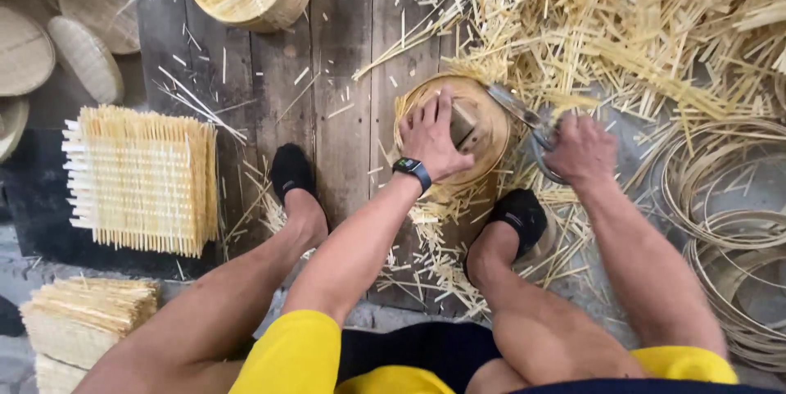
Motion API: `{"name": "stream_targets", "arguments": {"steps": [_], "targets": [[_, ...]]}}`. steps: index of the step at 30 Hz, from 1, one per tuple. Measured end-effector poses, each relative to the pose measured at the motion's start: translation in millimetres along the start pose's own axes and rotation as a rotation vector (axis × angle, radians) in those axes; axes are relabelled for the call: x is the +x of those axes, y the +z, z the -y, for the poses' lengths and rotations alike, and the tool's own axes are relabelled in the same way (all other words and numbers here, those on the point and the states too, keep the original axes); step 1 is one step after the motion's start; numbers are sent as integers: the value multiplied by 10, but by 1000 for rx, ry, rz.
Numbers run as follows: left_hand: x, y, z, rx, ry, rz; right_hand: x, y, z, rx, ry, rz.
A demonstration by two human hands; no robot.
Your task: Weave thin bamboo strips around a circular wooden form to construct a basket.
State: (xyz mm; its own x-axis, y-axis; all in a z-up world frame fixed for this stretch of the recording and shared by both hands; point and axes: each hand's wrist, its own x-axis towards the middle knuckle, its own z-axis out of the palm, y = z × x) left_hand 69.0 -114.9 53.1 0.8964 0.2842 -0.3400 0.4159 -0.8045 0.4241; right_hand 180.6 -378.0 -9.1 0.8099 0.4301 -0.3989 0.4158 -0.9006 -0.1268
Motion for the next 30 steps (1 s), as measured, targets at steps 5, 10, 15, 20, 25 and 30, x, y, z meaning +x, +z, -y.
{"name": "stream_targets", "arguments": {"steps": [5, 10, 15, 20, 25, 30], "targets": [[54, -55, -23, 32, 60, 54, -2, -9, -57, -139, -168, -216], [52, -60, 83, 74, 171, 83, 120, -77, 154, -152, -108, -155], [54, -177, 76, 154, 220, 272, 101, 80, -264, 13, 3, 11], [91, 5, 191, 185, 360, 251, 71, -260, 208, -94, -185, -160], [-180, -69, -86, 175, 299, 96, 13, -136, 146, -172, -231, -228], [-340, 262, -176, -163, -176, -206, 158, 244, -188, -90, -117, 22]]}}
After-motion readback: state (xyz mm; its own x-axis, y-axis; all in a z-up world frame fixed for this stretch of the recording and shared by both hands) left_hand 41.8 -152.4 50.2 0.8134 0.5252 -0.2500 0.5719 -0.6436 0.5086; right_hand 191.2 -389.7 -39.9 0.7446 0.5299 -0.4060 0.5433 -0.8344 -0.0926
